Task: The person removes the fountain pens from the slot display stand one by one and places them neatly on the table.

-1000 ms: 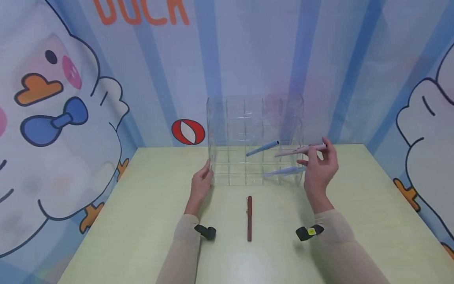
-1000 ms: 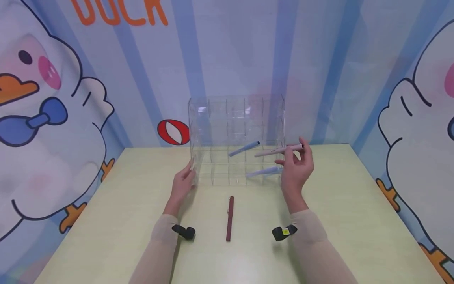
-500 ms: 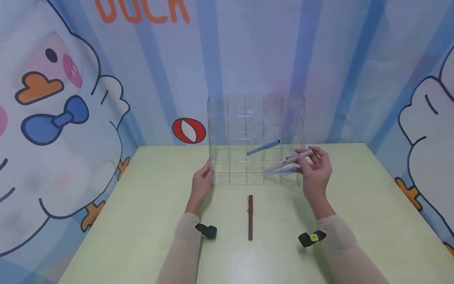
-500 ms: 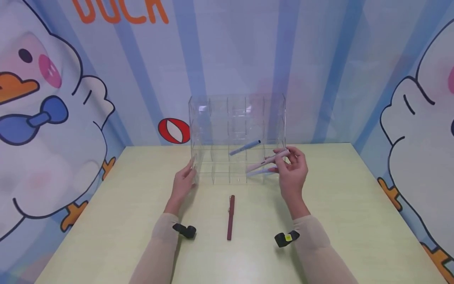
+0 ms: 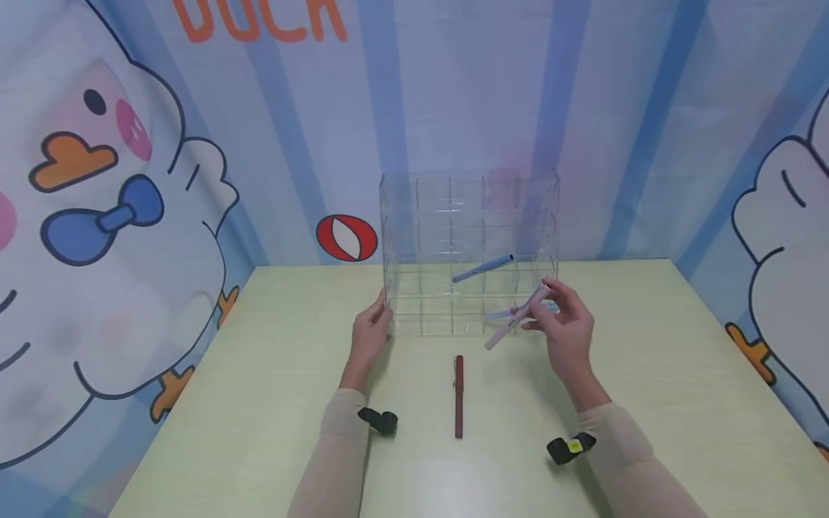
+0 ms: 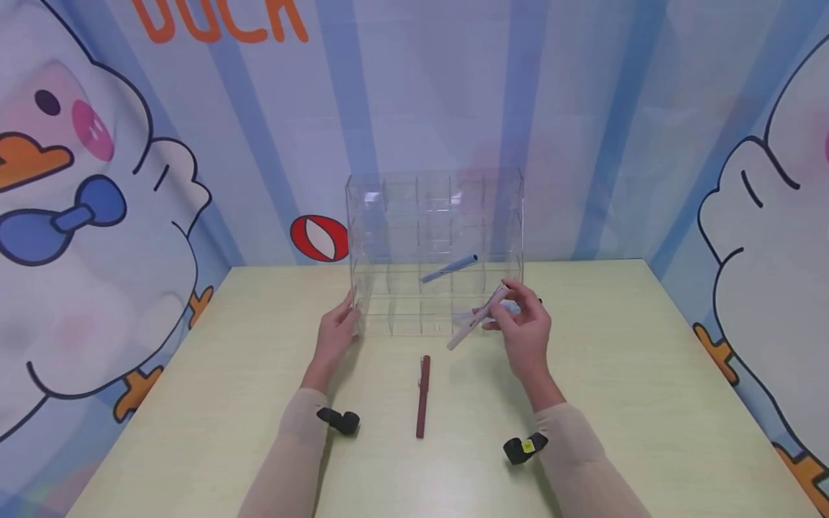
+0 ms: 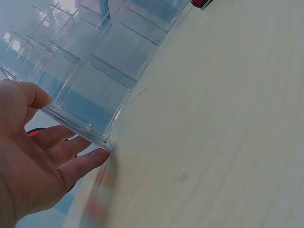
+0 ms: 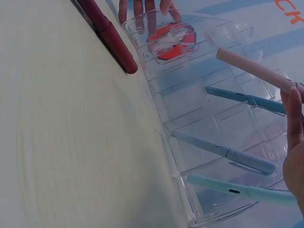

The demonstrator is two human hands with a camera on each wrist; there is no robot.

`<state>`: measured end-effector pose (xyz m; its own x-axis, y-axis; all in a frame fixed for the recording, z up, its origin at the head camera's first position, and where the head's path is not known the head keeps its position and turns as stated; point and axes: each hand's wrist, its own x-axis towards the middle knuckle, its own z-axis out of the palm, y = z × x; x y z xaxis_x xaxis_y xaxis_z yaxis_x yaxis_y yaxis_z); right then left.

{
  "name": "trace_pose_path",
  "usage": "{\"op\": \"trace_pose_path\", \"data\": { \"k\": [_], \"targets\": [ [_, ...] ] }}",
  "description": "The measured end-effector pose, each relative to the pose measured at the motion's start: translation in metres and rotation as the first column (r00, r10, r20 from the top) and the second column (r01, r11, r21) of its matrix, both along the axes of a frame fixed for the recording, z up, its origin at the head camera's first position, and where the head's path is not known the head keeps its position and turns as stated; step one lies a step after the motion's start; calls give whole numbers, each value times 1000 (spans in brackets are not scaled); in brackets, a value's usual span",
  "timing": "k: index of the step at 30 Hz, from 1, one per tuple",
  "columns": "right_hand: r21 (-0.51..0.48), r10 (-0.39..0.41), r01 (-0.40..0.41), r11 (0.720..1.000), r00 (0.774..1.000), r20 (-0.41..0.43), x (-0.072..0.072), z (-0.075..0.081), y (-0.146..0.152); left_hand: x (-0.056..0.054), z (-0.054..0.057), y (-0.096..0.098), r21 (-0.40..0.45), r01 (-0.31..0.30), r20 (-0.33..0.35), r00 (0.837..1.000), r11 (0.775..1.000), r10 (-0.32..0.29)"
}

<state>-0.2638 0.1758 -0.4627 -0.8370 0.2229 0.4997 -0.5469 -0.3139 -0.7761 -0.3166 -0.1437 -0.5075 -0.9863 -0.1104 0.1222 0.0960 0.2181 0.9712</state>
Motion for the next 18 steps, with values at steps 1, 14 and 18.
{"op": "trace_pose_path", "data": {
  "k": [1,14,18],
  "targets": [
    [8,-3,3,1000,1000,5,0,-2,0,0,0,0,-4,-2,0,1000,1000,2],
    [105,-86,75,992,991,107,4,-15,2,1,-1,1,-13,3,2,1000,1000,-3],
    [89,-47,39,995,994,97,2,-18,0,2,1,0,-16,-10,0,1000,1000,10]
  ]
}}
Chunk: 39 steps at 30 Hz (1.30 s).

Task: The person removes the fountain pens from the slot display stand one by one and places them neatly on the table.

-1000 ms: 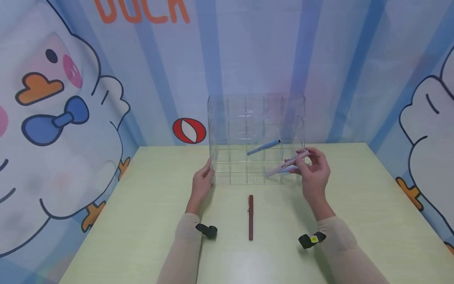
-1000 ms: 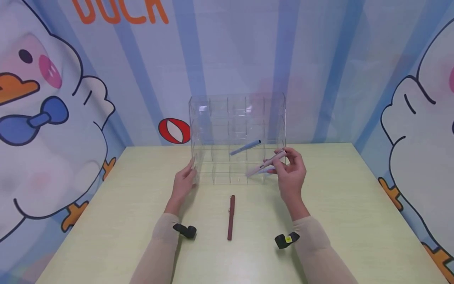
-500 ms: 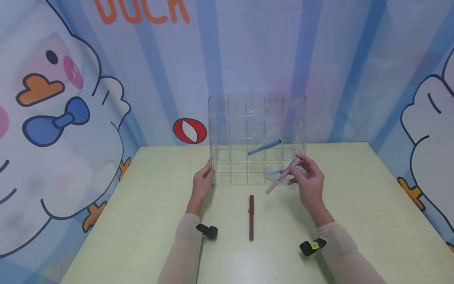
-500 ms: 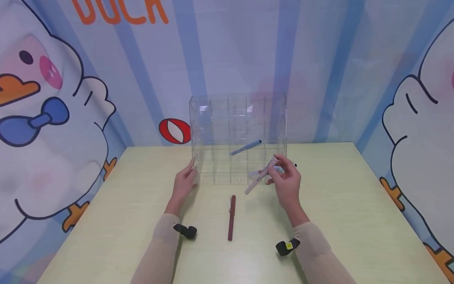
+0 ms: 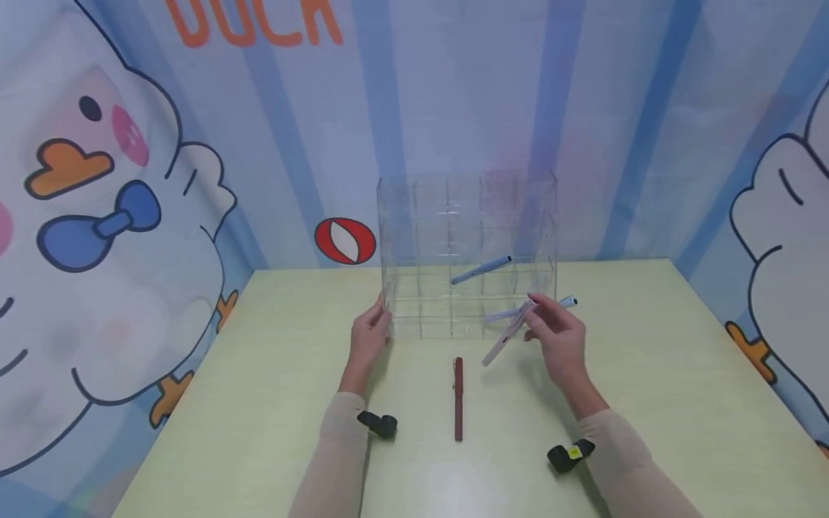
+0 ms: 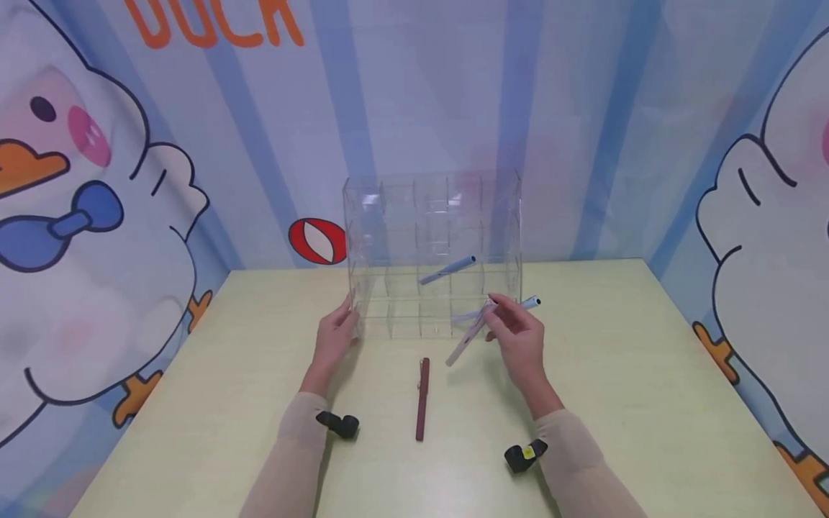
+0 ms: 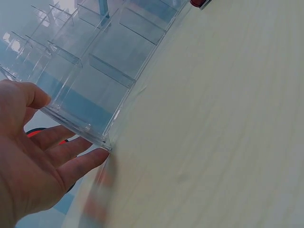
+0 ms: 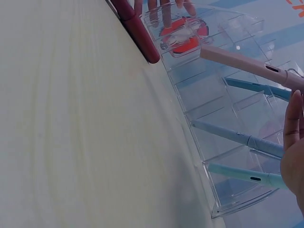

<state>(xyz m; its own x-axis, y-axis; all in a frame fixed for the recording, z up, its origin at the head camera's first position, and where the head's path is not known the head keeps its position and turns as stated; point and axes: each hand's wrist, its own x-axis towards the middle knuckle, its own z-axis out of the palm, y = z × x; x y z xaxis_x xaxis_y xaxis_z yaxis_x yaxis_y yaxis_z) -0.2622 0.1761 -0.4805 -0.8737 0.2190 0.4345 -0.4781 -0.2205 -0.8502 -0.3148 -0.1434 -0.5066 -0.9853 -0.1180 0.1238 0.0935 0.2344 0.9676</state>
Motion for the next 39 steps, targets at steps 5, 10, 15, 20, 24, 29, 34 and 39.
{"op": "trace_pose_path", "data": {
  "k": [5,10,15,20,24,29,34,39],
  "targets": [
    [20,23,-24,1000,999,36,-3,-3,-2,0,0,-2,4,-4,-11,1000,1000,5],
    [84,32,-43,996,991,127,-4,-9,-4,0,0,-2,4,-2,-10,1000,1000,2],
    [172,68,-105,980,976,205,-3,-13,-6,0,0,-2,-2,-6,-6,1000,1000,6],
    [217,96,-161,963,954,283,-4,-16,-11,0,1,-2,-7,-8,-5,1000,1000,8],
    [287,94,-198,937,936,338,-3,-18,-14,0,2,-2,0,-5,-7,1000,1000,5],
    [341,83,-224,913,920,382,-2,-19,-19,0,2,-1,7,0,-9,1000,1000,0],
    [389,37,-241,889,885,463,-1,-18,-25,-1,1,-1,12,9,-4,1000,1000,-9],
    [408,8,-263,874,848,529,1,-18,-29,-1,0,-1,6,6,2,1000,1000,-6]
  ]
}}
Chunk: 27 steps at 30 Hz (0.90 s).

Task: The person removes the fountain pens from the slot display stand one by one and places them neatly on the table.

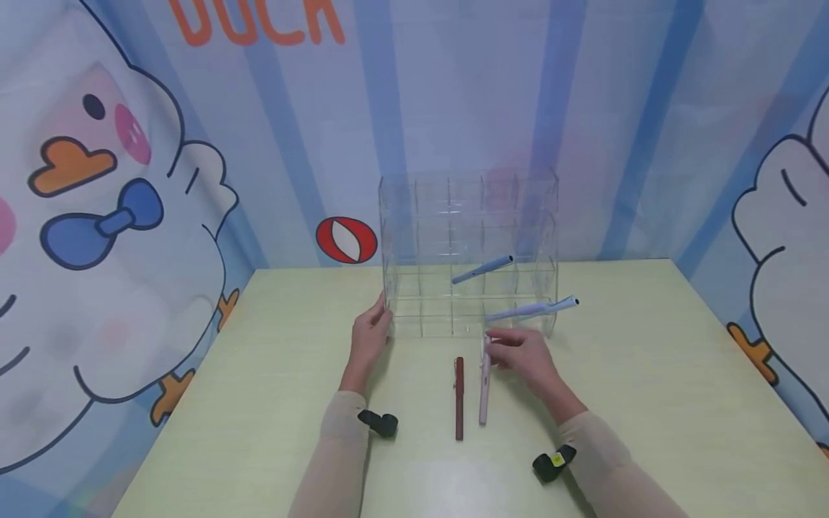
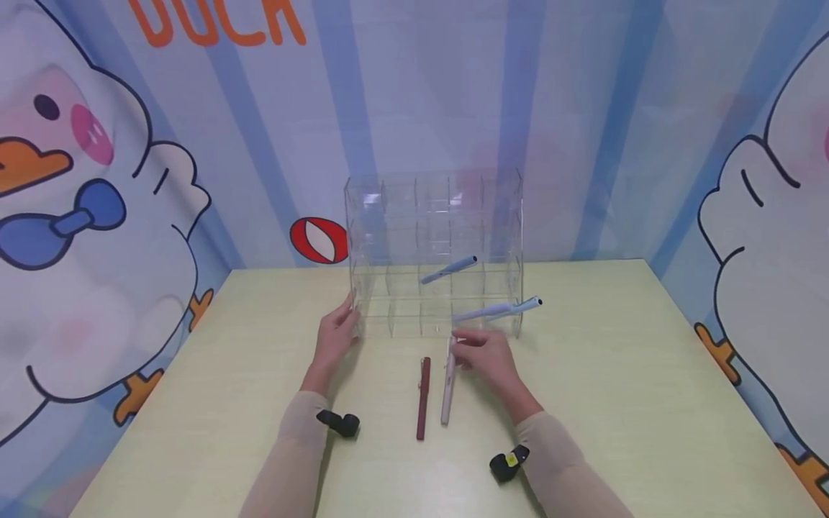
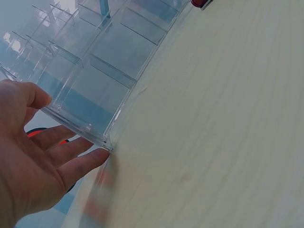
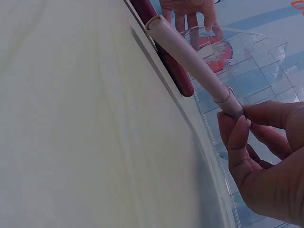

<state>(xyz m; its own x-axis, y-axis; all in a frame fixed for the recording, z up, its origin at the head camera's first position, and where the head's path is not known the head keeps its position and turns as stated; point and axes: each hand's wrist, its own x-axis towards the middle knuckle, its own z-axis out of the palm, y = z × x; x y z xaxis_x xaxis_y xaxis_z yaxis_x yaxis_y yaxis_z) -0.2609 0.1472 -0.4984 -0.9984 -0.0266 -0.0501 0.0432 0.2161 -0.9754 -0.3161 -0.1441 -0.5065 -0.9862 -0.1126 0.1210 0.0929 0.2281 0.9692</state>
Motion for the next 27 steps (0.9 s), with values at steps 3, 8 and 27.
{"op": "trace_pose_path", "data": {
  "k": [3,8,27],
  "targets": [
    [10,3,-3,1000,1000,31,0,1,-3,1,0,0,3,-2,-9,1000,1000,2],
    [20,2,-4,1000,995,96,-2,2,-8,0,2,-1,4,-2,-23,1000,1000,3],
    [98,57,-75,992,983,176,3,2,-18,0,-1,1,36,-2,-3,1000,999,2]
  ]
}}
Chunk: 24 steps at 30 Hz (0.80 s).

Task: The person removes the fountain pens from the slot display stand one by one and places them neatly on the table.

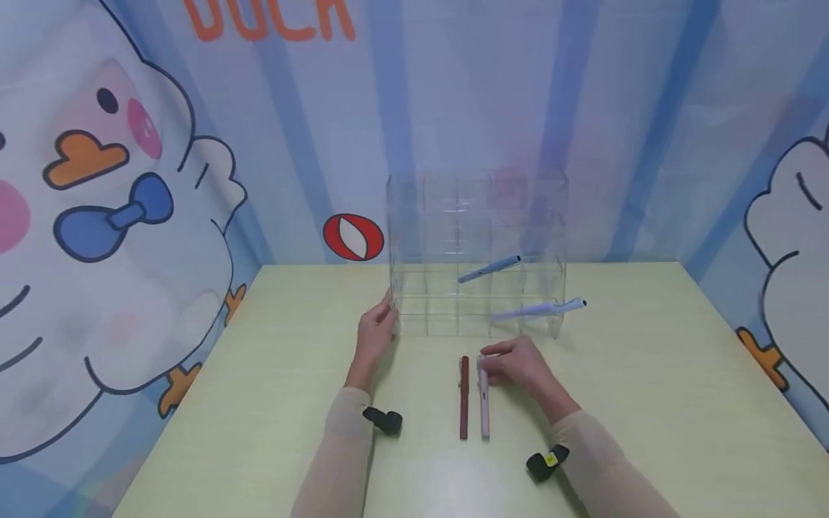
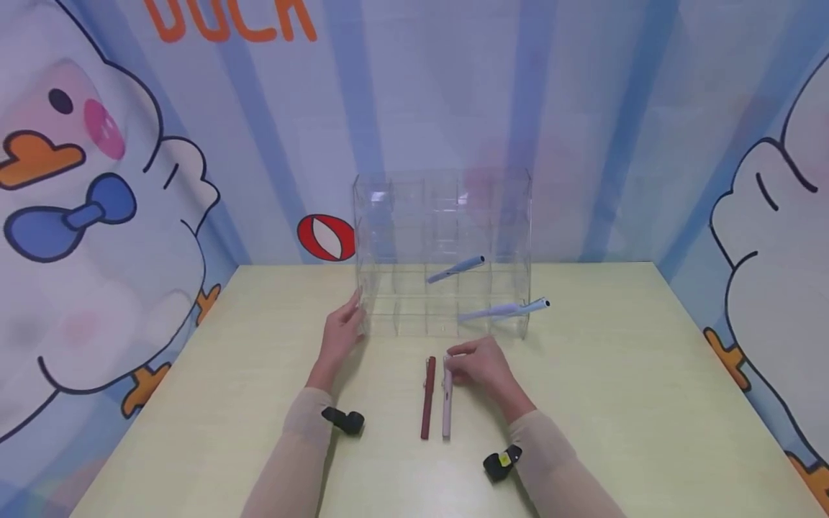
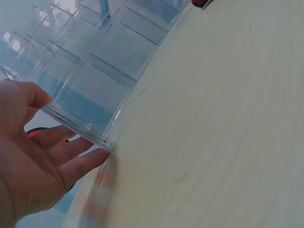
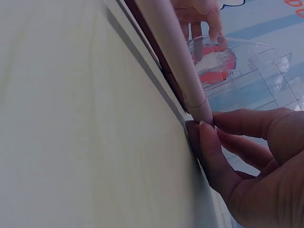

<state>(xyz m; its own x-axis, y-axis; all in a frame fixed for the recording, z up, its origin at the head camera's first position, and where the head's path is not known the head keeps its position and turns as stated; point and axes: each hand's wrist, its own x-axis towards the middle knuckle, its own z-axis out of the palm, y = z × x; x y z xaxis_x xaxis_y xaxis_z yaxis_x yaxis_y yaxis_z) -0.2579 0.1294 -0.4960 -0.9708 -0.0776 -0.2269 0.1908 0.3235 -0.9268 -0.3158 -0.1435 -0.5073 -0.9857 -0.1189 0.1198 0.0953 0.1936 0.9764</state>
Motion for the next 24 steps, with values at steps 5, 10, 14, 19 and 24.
{"op": "trace_pose_path", "data": {
  "k": [5,10,14,19,24],
  "targets": [
    [45,-14,14,999,1000,-8,5,-2,0,-2,-5,4,-21,20,-5,1000,1000,-20],
    [34,-15,15,999,1000,-11,8,-2,-4,-1,-6,3,-17,5,-1,1000,1000,-5],
    [37,-19,19,999,1000,-13,9,-2,-7,0,-5,2,-19,5,-1,1000,1000,-5],
    [42,-17,19,999,999,-32,7,-1,-10,-1,-3,0,-25,3,-21,1000,1000,-3],
    [36,-2,3,999,999,-35,6,3,-13,-2,-2,-4,-26,-9,-31,999,1000,8]
  ]
}}
